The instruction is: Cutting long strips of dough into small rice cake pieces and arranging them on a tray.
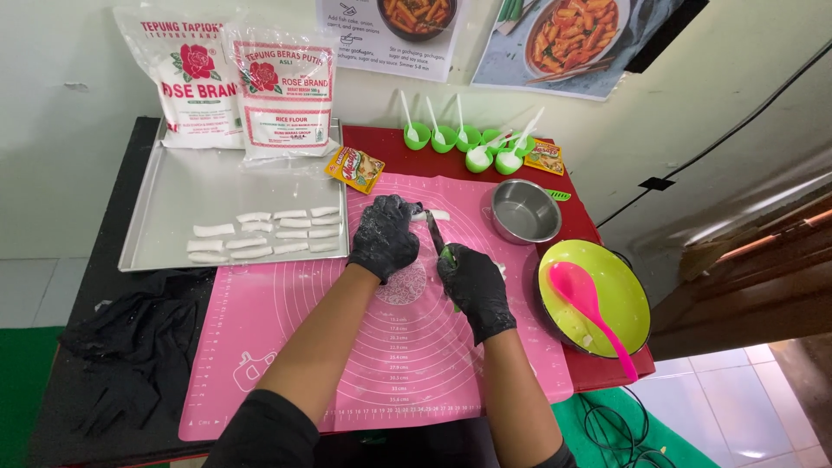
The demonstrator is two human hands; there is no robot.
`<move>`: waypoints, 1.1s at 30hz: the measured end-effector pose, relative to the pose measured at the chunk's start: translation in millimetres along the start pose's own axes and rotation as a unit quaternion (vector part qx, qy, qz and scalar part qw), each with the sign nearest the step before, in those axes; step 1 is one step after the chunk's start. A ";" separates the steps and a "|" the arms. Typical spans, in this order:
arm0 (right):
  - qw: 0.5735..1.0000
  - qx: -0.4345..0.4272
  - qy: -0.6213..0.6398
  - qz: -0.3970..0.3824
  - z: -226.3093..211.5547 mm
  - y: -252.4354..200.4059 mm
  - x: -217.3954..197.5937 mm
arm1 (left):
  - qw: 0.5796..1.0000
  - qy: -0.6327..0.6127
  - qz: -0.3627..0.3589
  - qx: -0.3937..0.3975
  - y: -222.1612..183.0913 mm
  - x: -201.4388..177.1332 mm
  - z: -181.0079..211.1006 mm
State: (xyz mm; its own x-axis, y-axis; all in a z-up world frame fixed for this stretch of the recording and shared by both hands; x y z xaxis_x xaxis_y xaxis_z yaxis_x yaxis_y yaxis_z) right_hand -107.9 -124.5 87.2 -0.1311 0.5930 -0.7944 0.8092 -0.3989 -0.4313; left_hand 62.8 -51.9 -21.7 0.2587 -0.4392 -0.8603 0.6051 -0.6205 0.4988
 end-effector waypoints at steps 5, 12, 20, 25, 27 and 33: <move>1.000 -0.001 0.019 0.000 -6.4 -11.1 -8.6 | 0.999 -0.009 0.043 0.028 -1.3 -9.6 2.0; 1.000 -0.001 0.016 -0.010 -4.6 -9.8 -10.0 | 0.999 -0.001 0.043 0.015 -3.5 23.9 -5.3; 0.999 -0.009 0.031 -0.008 -11.5 -20.0 -15.2 | 0.997 -0.065 0.029 -0.001 -1.2 -7.2 -3.4; 0.999 -0.009 0.040 -0.008 -6.4 -15.1 -16.5 | 0.998 -0.049 0.021 -0.015 -0.1 -8.1 -3.0; 0.998 -0.013 0.055 -0.001 -10.8 -22.9 -21.8 | 0.998 -0.064 0.008 -0.016 -0.4 -0.3 -7.8; 0.996 -0.014 0.086 0.013 -6.4 -15.0 -20.7 | 0.999 -0.054 0.002 -0.003 0.7 -33.8 1.0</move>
State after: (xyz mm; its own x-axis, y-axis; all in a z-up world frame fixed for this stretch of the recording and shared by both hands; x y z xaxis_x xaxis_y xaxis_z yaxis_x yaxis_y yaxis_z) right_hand -113.7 -126.3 112.8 -0.0113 0.6940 -0.7199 0.8269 -0.3983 -0.3970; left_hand 53.8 -38.1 7.8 0.1783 -0.5085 -0.8424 0.6087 -0.6156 0.5005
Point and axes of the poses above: each hand's wrist, its own y-axis towards the middle knuckle, its own x-axis out of the palm, z = x × y, the point moved 7 cm from there along y, towards the middle knuckle, and after that the axes turned 14 degrees about -z, right-handed, at the moved point
